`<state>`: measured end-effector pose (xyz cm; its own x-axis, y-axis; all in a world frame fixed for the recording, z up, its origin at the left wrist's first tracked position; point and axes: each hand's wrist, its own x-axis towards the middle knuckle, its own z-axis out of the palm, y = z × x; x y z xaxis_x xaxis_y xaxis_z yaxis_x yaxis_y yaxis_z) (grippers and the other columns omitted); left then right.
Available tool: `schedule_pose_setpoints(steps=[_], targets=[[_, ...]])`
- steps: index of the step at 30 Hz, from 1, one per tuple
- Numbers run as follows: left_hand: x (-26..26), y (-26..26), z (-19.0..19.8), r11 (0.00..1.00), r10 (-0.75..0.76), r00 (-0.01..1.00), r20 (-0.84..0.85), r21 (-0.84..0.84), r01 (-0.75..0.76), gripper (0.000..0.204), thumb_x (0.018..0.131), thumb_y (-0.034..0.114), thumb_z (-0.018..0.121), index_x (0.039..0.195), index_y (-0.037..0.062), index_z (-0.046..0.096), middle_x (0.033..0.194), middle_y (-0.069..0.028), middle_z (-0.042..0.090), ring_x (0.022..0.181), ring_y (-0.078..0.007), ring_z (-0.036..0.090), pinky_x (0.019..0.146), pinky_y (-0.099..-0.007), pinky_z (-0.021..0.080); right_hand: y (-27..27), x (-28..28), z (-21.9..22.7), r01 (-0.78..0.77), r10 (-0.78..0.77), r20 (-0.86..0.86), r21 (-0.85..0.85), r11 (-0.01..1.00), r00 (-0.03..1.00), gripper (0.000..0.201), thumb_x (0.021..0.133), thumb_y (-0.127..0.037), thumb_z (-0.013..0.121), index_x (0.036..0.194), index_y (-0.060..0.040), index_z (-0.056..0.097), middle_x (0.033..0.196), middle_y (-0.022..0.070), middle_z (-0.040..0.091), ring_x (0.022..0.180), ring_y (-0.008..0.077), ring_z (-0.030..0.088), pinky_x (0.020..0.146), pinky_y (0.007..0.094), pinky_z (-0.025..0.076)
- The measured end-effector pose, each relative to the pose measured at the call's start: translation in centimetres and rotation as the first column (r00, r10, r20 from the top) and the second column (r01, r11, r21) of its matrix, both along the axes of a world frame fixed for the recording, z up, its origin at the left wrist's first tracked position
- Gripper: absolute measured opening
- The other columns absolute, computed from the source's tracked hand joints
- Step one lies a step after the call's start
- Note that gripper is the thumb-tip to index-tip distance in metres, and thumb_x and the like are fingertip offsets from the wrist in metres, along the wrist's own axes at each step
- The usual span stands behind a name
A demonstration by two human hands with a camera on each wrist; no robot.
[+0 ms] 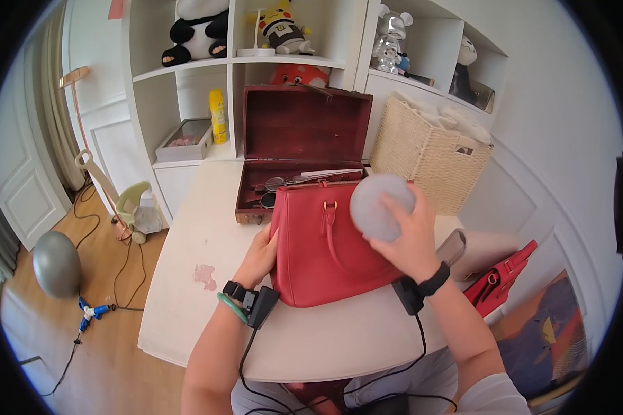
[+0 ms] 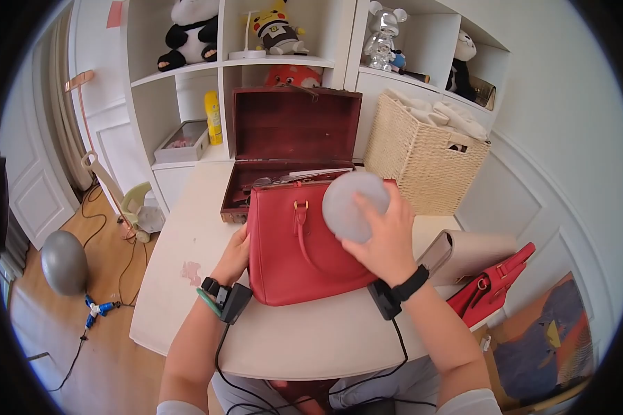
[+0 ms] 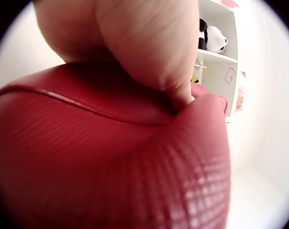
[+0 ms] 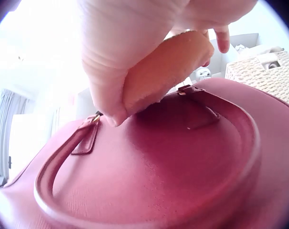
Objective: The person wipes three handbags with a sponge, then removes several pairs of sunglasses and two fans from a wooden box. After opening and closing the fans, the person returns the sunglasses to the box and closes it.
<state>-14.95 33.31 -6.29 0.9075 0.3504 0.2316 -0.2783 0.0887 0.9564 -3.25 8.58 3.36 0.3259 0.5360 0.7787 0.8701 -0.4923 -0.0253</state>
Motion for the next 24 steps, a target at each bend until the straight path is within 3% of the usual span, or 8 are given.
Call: schedule_pose_setpoints(steps=[4,7,13,17,19,20,23,24], targets=[[-0.1,-0.2,0.4,0.999,-0.027,0.999,-0.025,-0.022,0.026,0.039,0.1,0.027,0.041,0.13,0.0022,0.046,0.117,-0.0034,0.058,0.102,-0.0059,0.053,0.088,-0.0238,0.044,2.1,0.5,1.1,-0.082,0.087,-0.099,0.054,0.995,0.991,0.064,0.061,-0.033,0.082,0.117,-0.0127,0.059,0.128,0.0265,0.036,0.113,0.0424,0.042,0.093,0.0492,0.037],[0.1,0.1,0.0,0.999,-0.038,0.999,0.009,0.008,0.038,0.04,0.101,0.027,0.04,0.131,0.0019,0.046,0.119,-0.004,0.058,0.104,-0.0069,0.052,0.09,-0.0246,0.043,3.5,-0.4,1.7,-0.086,0.086,0.016,0.028,0.996,0.996,0.064,0.06,-0.033,0.082,0.117,-0.0133,0.059,0.128,0.0259,0.037,0.112,0.042,0.043,0.094,0.0491,0.036],[0.3,0.3,-0.2,0.996,0.005,0.999,0.045,0.09,-0.009,0.041,0.101,0.029,0.037,0.131,0.0018,0.045,0.119,-0.0052,0.058,0.106,-0.0082,0.051,0.093,-0.0252,0.041,4.3,-2.7,2.1,-0.161,0.161,0.003,-0.064,0.985,0.987,0.067,0.058,-0.032,0.082,0.118,-0.0152,0.058,0.131,0.0247,0.034,0.114,0.0417,0.041,0.096,0.0491,0.034],[0.3,0.3,-0.2,0.997,0.005,0.999,0.048,0.078,-0.008,0.04,0.102,0.028,0.037,0.131,0.0016,0.045,0.119,-0.0058,0.058,0.107,-0.009,0.051,0.093,-0.0257,0.041,4.3,-5.6,0.9,-0.393,0.402,-0.03,-0.285,0.874,0.915,0.072,0.053,-0.028,0.081,0.12,-0.0175,0.057,0.13,0.0237,0.036,0.114,0.0393,0.041,0.094,0.052,0.033],[0.2,0.4,-0.5,0.999,-0.047,0.998,0.047,0.025,0.046,0.04,0.102,0.028,0.036,0.13,0.0014,0.046,0.119,-0.0064,0.058,0.107,-0.0097,0.051,0.094,-0.0262,0.041,4.2,-6.7,0.2,-0.424,0.445,-0.026,-0.355,0.833,0.895,0.071,0.053,-0.027,0.081,0.119,-0.0172,0.058,0.13,0.0232,0.036,0.112,0.0387,0.041,0.094,0.0514,0.033],[0.2,0.3,-0.4,0.998,-0.022,0.998,0.065,0.06,0.018,0.041,0.102,0.029,0.037,0.13,0.0013,0.046,0.118,-0.0064,0.058,0.106,-0.0097,0.052,0.093,-0.026,0.041,4.3,-6.4,0.5,-0.425,0.445,-0.028,-0.355,0.833,0.895,0.071,0.053,-0.027,0.081,0.119,-0.0172,0.058,0.13,0.0232,0.036,0.112,0.0387,0.041,0.094,0.0514,0.033],[0.1,0.1,0.1,0.986,0.071,0.996,0.058,0.148,-0.079,0.043,0.101,0.032,0.037,0.13,0.0015,0.046,0.117,-0.0064,0.059,0.104,-0.0093,0.052,0.092,-0.0254,0.041,4.8,-4.0,2.0,-0.252,0.26,0.061,-0.119,0.96,0.964,0.071,0.051,-0.024,0.081,0.118,-0.0163,0.058,0.131,0.0222,0.037,0.112,0.0381,0.041,0.094,0.0496,0.033],[-0.2,-0.2,0.6,0.997,0.037,0.999,0.031,0.071,-0.039,0.044,0.101,0.034,0.037,0.13,0.0013,0.046,0.117,-0.0064,0.059,0.104,-0.0093,0.052,0.093,-0.0252,0.041,4.7,-3.5,2.1,-0.215,0.225,0.087,-0.107,0.971,0.97,0.072,0.05,-0.023,0.081,0.119,-0.0158,0.058,0.131,0.0223,0.037,0.112,0.0384,0.041,0.093,0.0501,0.033]])
